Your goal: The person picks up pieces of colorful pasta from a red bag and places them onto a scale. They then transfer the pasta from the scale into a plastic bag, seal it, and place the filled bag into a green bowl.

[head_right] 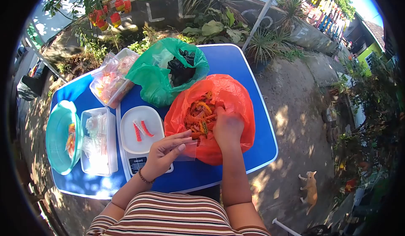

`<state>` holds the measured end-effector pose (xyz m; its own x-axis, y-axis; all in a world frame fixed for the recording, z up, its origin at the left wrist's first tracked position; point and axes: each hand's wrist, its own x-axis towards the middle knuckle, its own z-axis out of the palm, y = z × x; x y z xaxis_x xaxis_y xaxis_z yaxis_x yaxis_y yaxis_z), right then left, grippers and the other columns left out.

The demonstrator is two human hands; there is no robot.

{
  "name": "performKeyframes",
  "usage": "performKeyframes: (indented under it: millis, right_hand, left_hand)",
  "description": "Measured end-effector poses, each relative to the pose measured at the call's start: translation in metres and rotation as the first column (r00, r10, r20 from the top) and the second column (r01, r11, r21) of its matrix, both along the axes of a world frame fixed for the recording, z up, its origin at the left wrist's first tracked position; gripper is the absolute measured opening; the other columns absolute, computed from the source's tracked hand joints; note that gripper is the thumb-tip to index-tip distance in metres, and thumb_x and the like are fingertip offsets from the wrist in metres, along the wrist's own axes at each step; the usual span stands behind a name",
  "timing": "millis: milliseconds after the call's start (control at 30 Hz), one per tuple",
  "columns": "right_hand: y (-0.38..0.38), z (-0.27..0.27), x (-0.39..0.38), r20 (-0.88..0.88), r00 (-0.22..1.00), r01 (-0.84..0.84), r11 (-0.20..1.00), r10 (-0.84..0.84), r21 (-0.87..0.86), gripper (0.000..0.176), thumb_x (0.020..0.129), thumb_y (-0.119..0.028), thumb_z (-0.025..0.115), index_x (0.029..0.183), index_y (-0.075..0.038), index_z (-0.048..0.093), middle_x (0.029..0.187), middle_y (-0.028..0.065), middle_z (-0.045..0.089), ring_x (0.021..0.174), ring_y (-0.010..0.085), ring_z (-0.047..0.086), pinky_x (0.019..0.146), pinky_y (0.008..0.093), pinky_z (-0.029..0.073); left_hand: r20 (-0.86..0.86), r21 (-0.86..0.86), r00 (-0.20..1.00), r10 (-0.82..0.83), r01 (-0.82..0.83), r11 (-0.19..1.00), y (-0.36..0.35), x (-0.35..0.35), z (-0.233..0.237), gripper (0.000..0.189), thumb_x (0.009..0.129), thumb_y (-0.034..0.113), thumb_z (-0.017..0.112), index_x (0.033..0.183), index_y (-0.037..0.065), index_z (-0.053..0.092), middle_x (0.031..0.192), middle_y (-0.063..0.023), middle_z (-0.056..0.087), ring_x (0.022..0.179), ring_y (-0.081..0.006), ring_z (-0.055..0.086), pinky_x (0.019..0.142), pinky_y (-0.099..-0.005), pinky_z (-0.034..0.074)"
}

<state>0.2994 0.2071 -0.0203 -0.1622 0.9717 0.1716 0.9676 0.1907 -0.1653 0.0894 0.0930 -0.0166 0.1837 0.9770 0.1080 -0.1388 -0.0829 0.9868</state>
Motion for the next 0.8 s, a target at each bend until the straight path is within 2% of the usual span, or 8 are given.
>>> performKeyframes:
  millis: [133, 233, 333, 433, 533, 600, 667, 800]
  right_hand:
    - [-0.013, 0.015, 0.001, -0.198, 0.961, -0.120, 0.936, 0.193, 0.330, 0.018, 0.084, -0.011, 0.077, 0.102, -0.008, 0.077, 0.082, 0.0136, 0.072, 0.070, 0.0296, 0.069, 0.071, 0.0391, 0.056]
    - [-0.028, 0.030, -0.004, -0.681, 0.732, -0.007, 0.999, 0.029, 0.035, 0.016, 0.085, -0.008, 0.079, 0.099, -0.003, 0.077, 0.081, 0.0136, 0.072, 0.068, 0.0196, 0.068, 0.066, 0.0302, 0.054]
    - [-0.033, 0.024, 0.001, -0.941, 0.322, -0.195, 0.966, -0.101, -0.171, 0.019, 0.089, -0.010, 0.079, 0.104, 0.002, 0.076, 0.084, 0.0083, 0.074, 0.072, 0.0082, 0.066, 0.066, 0.0227, 0.051]
    - [-0.043, 0.030, -0.009, -0.958, 0.283, -0.277, 0.952, -0.050, -0.132, 0.018, 0.092, -0.009, 0.076, 0.102, 0.006, 0.075, 0.082, 0.0036, 0.073, 0.074, 0.0044, 0.064, 0.065, 0.0221, 0.050]
    - [-0.053, 0.039, -0.030, -0.910, 0.412, -0.335, 0.937, 0.047, -0.103, 0.016, 0.091, -0.008, 0.076, 0.101, 0.004, 0.075, 0.082, 0.0050, 0.073, 0.072, 0.0048, 0.064, 0.064, 0.0218, 0.049]
    - [-0.057, 0.038, -0.050, -0.896, 0.434, -0.387, 0.918, 0.100, -0.085, 0.015, 0.090, -0.007, 0.075, 0.100, 0.004, 0.074, 0.083, 0.0061, 0.073, 0.071, 0.0057, 0.065, 0.063, 0.0216, 0.049]
    - [-0.061, 0.040, -0.073, -0.878, 0.449, -0.461, 0.885, 0.165, -0.069, 0.012, 0.091, -0.003, 0.074, 0.099, 0.006, 0.071, 0.084, 0.0013, 0.071, 0.073, 0.0024, 0.061, 0.064, 0.0194, 0.048]
    - [-0.061, 0.031, -0.119, -0.852, 0.456, -0.622, 0.777, 0.257, -0.098, 0.017, 0.090, -0.003, 0.073, 0.103, 0.007, 0.069, 0.083, 0.0069, 0.072, 0.070, 0.0058, 0.064, 0.062, 0.0225, 0.051]
  left_hand:
    - [-0.015, 0.052, 1.000, 0.017, -0.016, 0.998, -0.001, -0.003, -0.002, 0.029, 0.103, 0.009, 0.061, 0.129, -0.002, 0.068, 0.139, -0.0203, 0.064, 0.130, -0.0224, 0.060, 0.108, -0.0357, 0.048]
    - [0.064, 0.001, 0.998, 0.024, -0.024, 1.000, -0.005, -0.002, -0.003, 0.030, 0.104, 0.009, 0.060, 0.131, -0.003, 0.067, 0.135, -0.0196, 0.067, 0.126, -0.0216, 0.063, 0.107, -0.0345, 0.049]
    - [0.118, -0.077, 0.992, 0.040, -0.031, 0.997, -0.006, -0.004, 0.002, 0.031, 0.105, 0.009, 0.059, 0.132, -0.005, 0.065, 0.131, -0.0185, 0.069, 0.123, -0.0208, 0.065, 0.107, -0.0334, 0.048]
    - [0.128, -0.057, 0.986, 0.107, -0.100, 0.993, -0.006, -0.006, 0.005, 0.030, 0.105, 0.009, 0.058, 0.131, -0.006, 0.065, 0.126, -0.0181, 0.071, 0.119, -0.0209, 0.068, 0.107, -0.0338, 0.050]
    - [0.135, -0.043, 0.968, 0.214, -0.210, 0.977, -0.012, -0.017, 0.004, 0.029, 0.105, 0.007, 0.058, 0.129, -0.008, 0.065, 0.122, -0.0176, 0.073, 0.113, -0.0203, 0.070, 0.101, -0.0328, 0.054]
    - [0.159, -0.042, 0.938, 0.308, -0.305, 0.951, -0.018, -0.030, 0.007, 0.027, 0.105, 0.007, 0.059, 0.124, -0.009, 0.066, 0.117, -0.0183, 0.074, 0.105, -0.0210, 0.073, 0.095, -0.0329, 0.059]
    - [0.069, -0.036, 0.922, 0.382, -0.380, 0.924, -0.030, -0.051, 0.007, 0.027, 0.104, 0.008, 0.060, 0.124, -0.010, 0.067, 0.115, -0.0187, 0.074, 0.104, -0.0217, 0.074, 0.095, -0.0330, 0.059]
    - [-0.028, -0.054, 0.847, 0.530, -0.531, 0.846, -0.061, -0.087, 0.007, 0.025, 0.102, 0.008, 0.063, 0.120, -0.009, 0.068, 0.107, -0.0202, 0.076, 0.097, -0.0231, 0.076, 0.089, -0.0330, 0.061]
